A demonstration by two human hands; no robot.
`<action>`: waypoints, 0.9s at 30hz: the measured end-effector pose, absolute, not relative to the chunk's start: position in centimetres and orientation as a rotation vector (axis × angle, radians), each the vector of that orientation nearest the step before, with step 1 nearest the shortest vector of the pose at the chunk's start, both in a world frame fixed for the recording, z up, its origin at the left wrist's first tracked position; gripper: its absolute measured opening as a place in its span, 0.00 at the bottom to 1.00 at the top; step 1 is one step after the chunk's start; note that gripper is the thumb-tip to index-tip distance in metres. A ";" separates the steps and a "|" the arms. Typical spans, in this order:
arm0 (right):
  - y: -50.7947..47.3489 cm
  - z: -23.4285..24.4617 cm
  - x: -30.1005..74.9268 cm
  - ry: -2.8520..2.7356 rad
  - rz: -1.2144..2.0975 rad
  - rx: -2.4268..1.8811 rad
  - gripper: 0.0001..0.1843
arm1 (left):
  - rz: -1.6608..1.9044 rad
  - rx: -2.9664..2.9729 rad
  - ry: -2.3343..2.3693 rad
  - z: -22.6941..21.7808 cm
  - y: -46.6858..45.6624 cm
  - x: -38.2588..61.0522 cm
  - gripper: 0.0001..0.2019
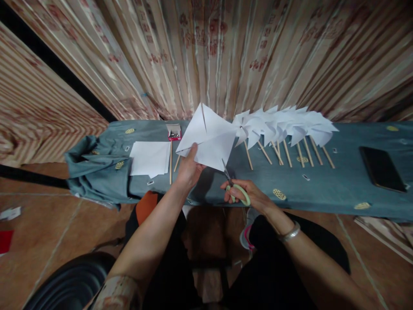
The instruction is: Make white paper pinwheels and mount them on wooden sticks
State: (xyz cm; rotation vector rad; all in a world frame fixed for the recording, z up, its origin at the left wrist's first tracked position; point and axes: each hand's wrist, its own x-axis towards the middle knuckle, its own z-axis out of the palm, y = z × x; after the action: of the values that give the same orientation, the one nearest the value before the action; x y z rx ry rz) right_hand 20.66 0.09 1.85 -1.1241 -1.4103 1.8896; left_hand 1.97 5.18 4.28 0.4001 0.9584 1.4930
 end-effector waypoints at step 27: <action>0.1 1.9 20.3 -1.404 1.857 -1.145 0.26 | 1.516 0.330 0.923 4.6 5.0 2.3 0.13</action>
State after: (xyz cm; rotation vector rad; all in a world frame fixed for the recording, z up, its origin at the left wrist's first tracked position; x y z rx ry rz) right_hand 20.28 0.13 1.89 -1.1446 -1.4035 1.8570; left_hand 2.25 5.05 4.63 0.3304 0.9229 1.5164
